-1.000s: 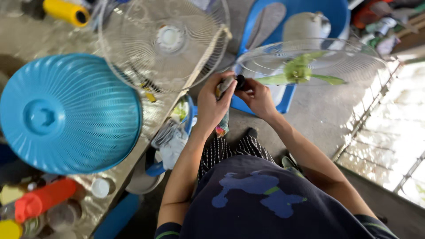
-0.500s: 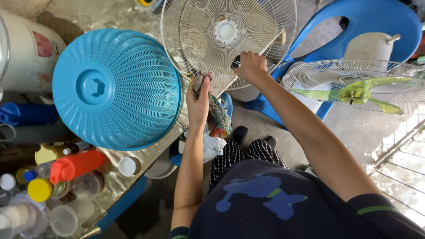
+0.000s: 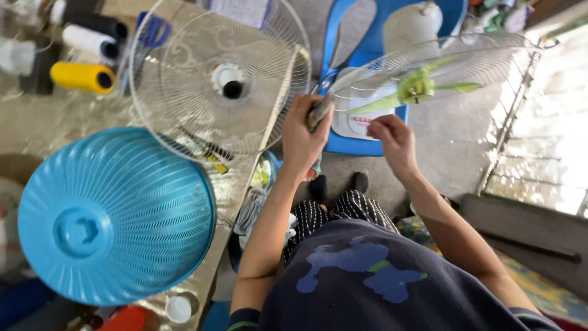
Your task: The person disassembles a standing fan by removing the front grille and fan blades, then uses a screwdriver to loosen screws on the motor housing. They continue to manipulate the motor assembly and internal components with the screwdriver.
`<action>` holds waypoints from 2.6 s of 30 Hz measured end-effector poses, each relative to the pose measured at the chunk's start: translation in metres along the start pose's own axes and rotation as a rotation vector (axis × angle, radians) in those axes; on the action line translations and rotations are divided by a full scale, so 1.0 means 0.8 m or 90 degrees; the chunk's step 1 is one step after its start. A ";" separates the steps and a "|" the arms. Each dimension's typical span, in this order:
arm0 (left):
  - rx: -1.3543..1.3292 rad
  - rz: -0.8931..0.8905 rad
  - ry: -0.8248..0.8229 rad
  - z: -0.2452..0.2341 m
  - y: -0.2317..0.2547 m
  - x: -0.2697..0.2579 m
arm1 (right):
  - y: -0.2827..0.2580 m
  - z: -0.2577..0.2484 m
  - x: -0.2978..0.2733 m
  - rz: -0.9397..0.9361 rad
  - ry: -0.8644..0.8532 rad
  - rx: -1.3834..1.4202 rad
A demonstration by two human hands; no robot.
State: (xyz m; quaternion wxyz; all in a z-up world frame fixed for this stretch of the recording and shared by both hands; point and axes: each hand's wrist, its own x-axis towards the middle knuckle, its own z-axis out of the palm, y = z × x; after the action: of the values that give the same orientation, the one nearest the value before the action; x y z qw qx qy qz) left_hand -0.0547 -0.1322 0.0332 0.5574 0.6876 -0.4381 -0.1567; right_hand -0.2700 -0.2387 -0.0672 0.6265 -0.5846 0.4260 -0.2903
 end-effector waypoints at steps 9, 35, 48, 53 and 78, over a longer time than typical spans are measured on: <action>0.369 0.269 -0.117 0.125 0.028 0.075 | 0.118 -0.133 0.070 0.182 0.252 0.042; 0.536 0.310 -0.119 0.181 -0.021 0.086 | 0.117 -0.117 0.092 0.242 0.240 0.019; 0.419 0.240 -0.171 0.131 0.023 0.089 | 0.132 -0.081 -0.026 0.128 0.246 -0.001; 0.385 0.271 0.007 -0.005 0.074 0.081 | 0.046 -0.017 -0.060 -0.144 0.146 -0.070; 0.019 -0.093 0.478 -0.271 0.004 -0.135 | -0.120 0.394 0.213 -0.295 -0.339 -0.795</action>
State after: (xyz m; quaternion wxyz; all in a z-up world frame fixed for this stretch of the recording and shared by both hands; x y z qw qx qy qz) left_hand 0.0354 0.0886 0.0780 0.6566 0.7344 -0.1554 0.0732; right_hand 0.0974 -0.2467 -0.0211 0.1801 -0.9603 0.2101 0.0344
